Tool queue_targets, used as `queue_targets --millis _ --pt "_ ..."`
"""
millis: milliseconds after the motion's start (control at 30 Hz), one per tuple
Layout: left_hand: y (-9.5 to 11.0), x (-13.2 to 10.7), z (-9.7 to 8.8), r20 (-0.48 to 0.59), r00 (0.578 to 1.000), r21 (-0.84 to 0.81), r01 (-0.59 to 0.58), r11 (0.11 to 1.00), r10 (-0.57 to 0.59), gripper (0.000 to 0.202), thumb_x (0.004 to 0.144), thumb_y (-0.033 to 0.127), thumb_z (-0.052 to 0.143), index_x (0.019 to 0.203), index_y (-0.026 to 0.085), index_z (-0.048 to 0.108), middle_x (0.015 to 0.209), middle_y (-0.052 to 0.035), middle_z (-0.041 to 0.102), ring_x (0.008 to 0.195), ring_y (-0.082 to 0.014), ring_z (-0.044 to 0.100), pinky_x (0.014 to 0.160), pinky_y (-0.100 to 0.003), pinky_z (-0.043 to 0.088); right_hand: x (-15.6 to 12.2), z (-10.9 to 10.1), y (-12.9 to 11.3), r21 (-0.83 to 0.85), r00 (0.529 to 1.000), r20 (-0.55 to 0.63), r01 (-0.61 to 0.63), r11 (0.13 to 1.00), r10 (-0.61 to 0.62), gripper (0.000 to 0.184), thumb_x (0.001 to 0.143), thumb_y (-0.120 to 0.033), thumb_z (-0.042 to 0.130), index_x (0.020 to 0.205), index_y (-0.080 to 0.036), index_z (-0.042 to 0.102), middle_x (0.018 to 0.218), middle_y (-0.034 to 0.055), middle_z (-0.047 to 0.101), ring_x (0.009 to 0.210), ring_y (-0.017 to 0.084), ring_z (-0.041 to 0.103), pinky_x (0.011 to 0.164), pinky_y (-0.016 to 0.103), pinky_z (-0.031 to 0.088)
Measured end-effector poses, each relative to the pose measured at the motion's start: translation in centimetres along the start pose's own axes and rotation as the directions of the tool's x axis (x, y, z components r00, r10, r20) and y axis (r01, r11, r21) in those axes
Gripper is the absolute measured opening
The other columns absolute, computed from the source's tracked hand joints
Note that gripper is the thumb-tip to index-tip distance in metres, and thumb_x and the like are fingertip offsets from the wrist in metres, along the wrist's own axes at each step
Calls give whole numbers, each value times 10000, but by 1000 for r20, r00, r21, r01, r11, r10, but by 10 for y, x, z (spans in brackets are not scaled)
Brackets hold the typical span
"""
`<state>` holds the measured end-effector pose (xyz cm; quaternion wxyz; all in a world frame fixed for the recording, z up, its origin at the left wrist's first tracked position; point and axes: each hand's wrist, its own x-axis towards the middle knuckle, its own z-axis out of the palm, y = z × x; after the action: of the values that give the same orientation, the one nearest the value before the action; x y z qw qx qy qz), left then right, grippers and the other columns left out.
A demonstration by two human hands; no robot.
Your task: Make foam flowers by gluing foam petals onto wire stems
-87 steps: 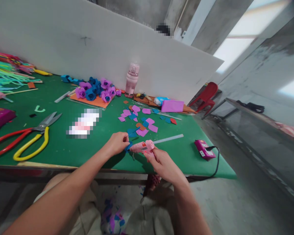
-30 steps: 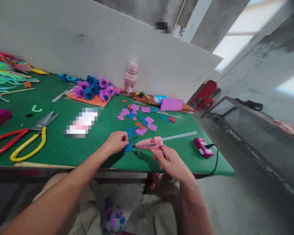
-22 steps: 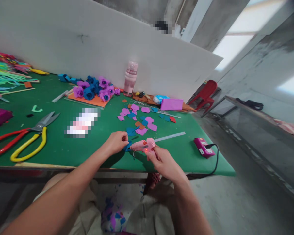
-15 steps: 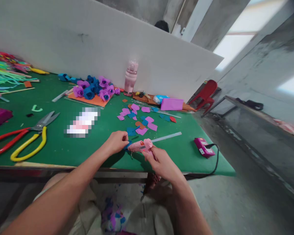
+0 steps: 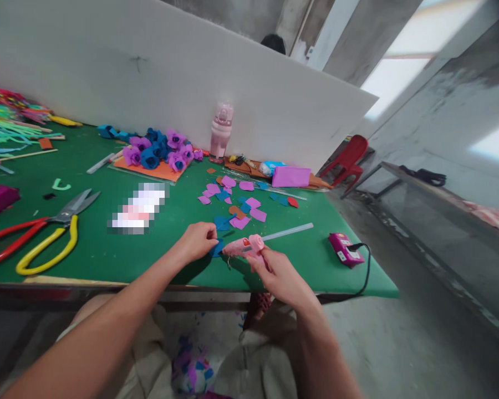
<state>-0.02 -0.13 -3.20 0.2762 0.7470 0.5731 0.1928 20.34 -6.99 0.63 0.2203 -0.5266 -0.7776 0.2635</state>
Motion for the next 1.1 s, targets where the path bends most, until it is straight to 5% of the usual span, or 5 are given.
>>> queue_targets --millis 367,567,1100 --pt "0 -1 0 2 1000 24 -10 1000 10 84 665 184 538 582 171 527 580 11 544 568 -124 480 527 -231 295 -2 -7 10 -57 999 -16 -51 997 50 303 873 -366 362 663 -176 470 631 6 546 554 115 448 527 225 304" --pt "1 0 0 1 1000 20 -8 1000 8 81 659 177 533 578 170 530 578 12 541 571 -120 477 532 -230 296 -4 -15 9 49 996 -6 -93 994 93 321 881 -395 349 703 -173 497 569 -5 522 544 118 468 519 217 333" --pt "2 -1 -1 3 1000 -7 -5 1000 5 79 643 160 513 566 169 526 558 19 540 550 -113 465 513 -227 281 3 8 -2 18 1000 7 11 1000 -11 261 864 -341 391 783 -154 553 669 23 576 585 123 474 552 225 341"
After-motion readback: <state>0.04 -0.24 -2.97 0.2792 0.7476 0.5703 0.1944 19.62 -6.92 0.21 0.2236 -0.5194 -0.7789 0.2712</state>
